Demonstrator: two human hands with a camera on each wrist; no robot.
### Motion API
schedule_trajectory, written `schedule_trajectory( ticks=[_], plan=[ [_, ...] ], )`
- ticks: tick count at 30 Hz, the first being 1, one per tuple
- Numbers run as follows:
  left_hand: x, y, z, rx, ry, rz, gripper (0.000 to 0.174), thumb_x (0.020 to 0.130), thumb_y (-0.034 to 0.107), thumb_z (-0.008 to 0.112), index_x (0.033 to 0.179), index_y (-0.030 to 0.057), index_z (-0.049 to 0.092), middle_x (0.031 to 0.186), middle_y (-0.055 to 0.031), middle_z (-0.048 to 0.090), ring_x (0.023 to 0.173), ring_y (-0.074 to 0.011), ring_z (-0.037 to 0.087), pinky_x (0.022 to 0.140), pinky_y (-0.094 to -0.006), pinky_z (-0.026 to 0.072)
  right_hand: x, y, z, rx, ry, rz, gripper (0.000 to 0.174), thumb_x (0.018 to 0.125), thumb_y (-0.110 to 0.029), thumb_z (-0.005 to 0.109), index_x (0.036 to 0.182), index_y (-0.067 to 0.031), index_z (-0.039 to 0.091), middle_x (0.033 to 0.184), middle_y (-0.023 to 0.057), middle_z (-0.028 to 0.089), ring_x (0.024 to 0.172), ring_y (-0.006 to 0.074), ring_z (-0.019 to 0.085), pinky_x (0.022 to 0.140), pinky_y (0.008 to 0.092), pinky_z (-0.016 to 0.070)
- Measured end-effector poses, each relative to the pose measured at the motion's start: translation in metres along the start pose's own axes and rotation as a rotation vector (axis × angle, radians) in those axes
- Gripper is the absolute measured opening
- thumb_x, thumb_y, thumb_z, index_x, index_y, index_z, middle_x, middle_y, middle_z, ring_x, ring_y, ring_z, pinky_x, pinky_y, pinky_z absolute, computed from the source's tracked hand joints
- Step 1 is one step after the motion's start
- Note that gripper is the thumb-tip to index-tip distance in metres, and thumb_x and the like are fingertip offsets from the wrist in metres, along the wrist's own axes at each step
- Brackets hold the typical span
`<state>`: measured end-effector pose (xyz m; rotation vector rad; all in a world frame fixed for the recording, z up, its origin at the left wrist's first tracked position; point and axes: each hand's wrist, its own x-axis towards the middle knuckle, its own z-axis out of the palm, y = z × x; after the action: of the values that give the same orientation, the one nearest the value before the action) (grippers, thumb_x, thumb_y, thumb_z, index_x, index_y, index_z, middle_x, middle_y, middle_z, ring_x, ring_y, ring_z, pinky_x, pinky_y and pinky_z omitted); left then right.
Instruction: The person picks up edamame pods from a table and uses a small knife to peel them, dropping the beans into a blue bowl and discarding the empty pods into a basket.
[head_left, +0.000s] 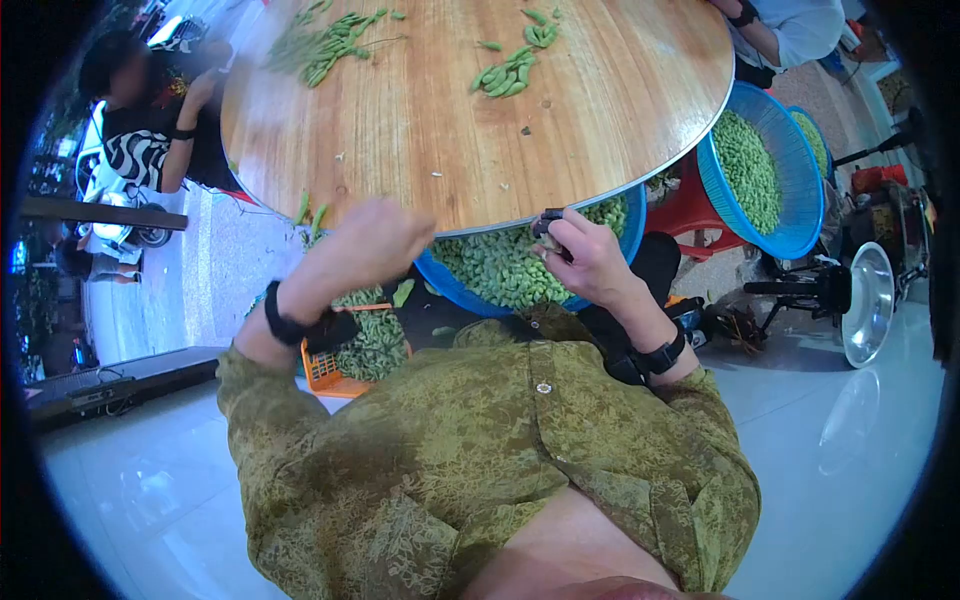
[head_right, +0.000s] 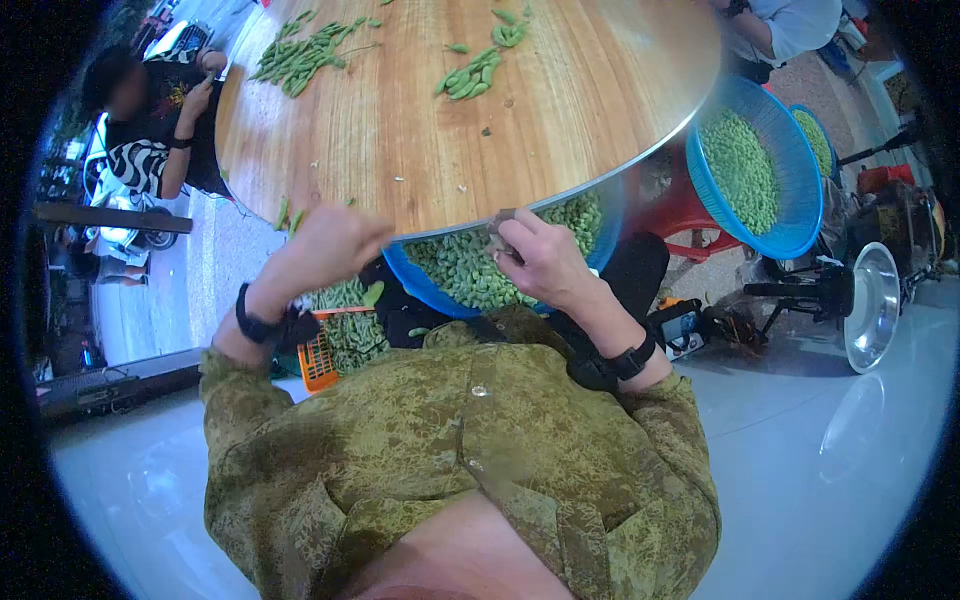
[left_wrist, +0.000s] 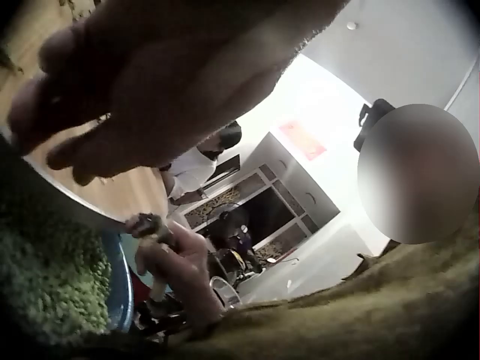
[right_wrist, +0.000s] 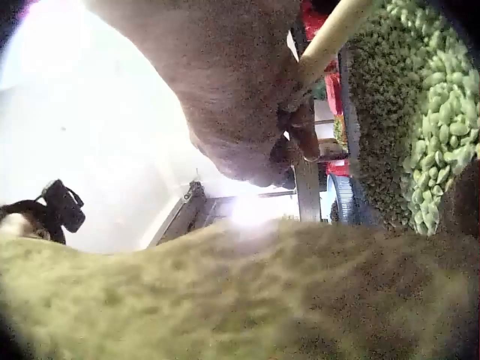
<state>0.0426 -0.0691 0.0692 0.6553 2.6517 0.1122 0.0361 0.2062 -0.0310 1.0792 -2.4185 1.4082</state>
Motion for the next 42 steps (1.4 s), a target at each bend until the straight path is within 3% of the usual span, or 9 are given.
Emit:
schedule_trajectory(
  ticks=[4, 9, 13, 16, 23, 31, 34, 40, 42],
  plan=[
    [0.095, -0.046, 0.001, -0.174, 0.633, 0.114, 0.015, 0.083, 0.012, 0.055, 0.093, 0.0047, 0.064, 0.083, -0.0170, 0.062, 0.081, -0.0346, 0.061, 0.071, -0.0426, 0.0487, 0.008, -0.008, -0.002, -0.048, -0.036, 0.028, 0.019, 0.075, -0.006, 0.070, 0.085, -0.0005, 0.055, 0.071, 0.0126, 0.052, 0.060, 0.0299, 0.055, 0.052, 0.0356, 0.0421],
    [0.185, -0.080, -0.009, -0.055, 0.795, 0.253, 0.021, 0.079, 0.005, 0.057, 0.098, 0.0122, 0.065, 0.094, -0.0135, 0.058, 0.087, -0.0344, 0.059, 0.073, -0.0395, 0.0492, -0.003, 0.000, -0.001, 0.081, -0.026, 0.161, 0.019, 0.077, -0.009, 0.065, 0.091, 0.0007, 0.056, 0.075, 0.0153, 0.055, 0.065, 0.0334, 0.058, 0.056, 0.0392, 0.0453],
    [0.194, -0.092, -0.008, -0.086, 0.772, 0.303, 0.018, 0.078, 0.004, 0.059, 0.094, 0.0109, 0.064, 0.095, -0.0118, 0.057, 0.087, -0.0330, 0.058, 0.074, -0.0396, 0.0489, -0.013, 0.003, -0.008, 0.095, -0.013, 0.237, 0.012, 0.085, -0.008, 0.060, 0.090, 0.0021, 0.055, 0.067, 0.0106, 0.048, 0.056, 0.0208, 0.048, 0.053, 0.0310, 0.0390],
    [0.178, -0.090, -0.011, 0.029, 0.697, 0.327, 0.018, 0.077, 0.005, 0.061, 0.094, 0.0098, 0.061, 0.097, -0.0101, 0.056, 0.089, -0.0317, 0.058, 0.075, -0.0398, 0.0488, -0.008, -0.001, -0.009, 0.208, -0.043, 0.298, 0.028, 0.088, -0.009, 0.055, 0.113, 0.0036, 0.056, 0.072, 0.0128, 0.053, 0.062, 0.0243, 0.054, 0.060, 0.0333, 0.0445],
    [0.158, -0.068, 0.000, 0.111, 0.625, 0.343, 0.016, 0.079, 0.009, 0.059, 0.094, 0.0084, 0.055, 0.090, -0.0099, 0.057, 0.086, -0.0309, 0.060, 0.070, -0.0417, 0.0501, 0.006, -0.001, 0.006, 0.389, -0.024, 0.334, 0.032, 0.091, -0.009, 0.050, 0.120, 0.0049, 0.053, 0.073, 0.0096, 0.057, 0.067, 0.0193, 0.058, 0.065, 0.0301, 0.0467],
    [0.160, -0.059, 0.016, 0.011, 0.726, 0.275, 0.012, 0.077, 0.007, 0.058, 0.087, 0.0032, 0.053, 0.085, -0.0139, 0.057, 0.086, -0.0338, 0.059, 0.067, -0.0442, 0.0492, 0.003, 0.003, 0.005, 0.932, 0.118, 0.601, 0.032, 0.098, -0.017, 0.047, 0.124, 0.0015, 0.051, 0.076, 0.0041, 0.058, 0.054, 0.0054, 0.047, 0.044, 0.0188, 0.0356],
    [0.147, -0.042, 0.013, -0.168, 0.606, 0.183, 0.014, 0.078, 0.009, 0.059, 0.090, 0.0018, 0.056, 0.085, -0.0174, 0.059, 0.081, -0.0357, 0.060, 0.065, -0.0423, 0.0493, 0.013, -0.003, 0.004, 1.086, 0.191, 0.630, 0.030, 0.097, -0.019, 0.048, 0.120, 0.0008, 0.050, 0.075, 0.0046, 0.057, 0.052, 0.0065, 0.046, 0.043, 0.0195, 0.0351],
    [0.102, 0.021, 0.040, -1.361, 0.266, 0.183, 0.014, 0.086, 0.007, 0.064, 0.098, -0.0011, 0.062, 0.083, -0.0029, 0.065, 0.074, -0.0075, 0.062, 0.062, -0.0214, 0.0486, 0.020, -0.005, 0.006, 1.392, 0.193, 0.712, 0.027, 0.097, -0.020, 0.046, 0.120, -0.0046, 0.051, 0.076, 0.0043, 0.057, 0.053, 0.0078, 0.046, 0.043, 0.0200, 0.0345],
    [0.095, 0.030, 0.049, -1.523, 0.216, 0.100, 0.014, 0.086, 0.007, 0.065, 0.098, -0.0009, 0.063, 0.083, -0.0031, 0.065, 0.073, -0.0077, 0.062, 0.062, -0.0206, 0.0490, 0.016, -0.004, 0.007, 1.429, 0.170, 0.710, 0.028, 0.097, -0.020, 0.046, 0.121, -0.0050, 0.050, 0.077, 0.0043, 0.057, 0.053, 0.0078, 0.046, 0.043, 0.0198, 0.0348]
  ],
)
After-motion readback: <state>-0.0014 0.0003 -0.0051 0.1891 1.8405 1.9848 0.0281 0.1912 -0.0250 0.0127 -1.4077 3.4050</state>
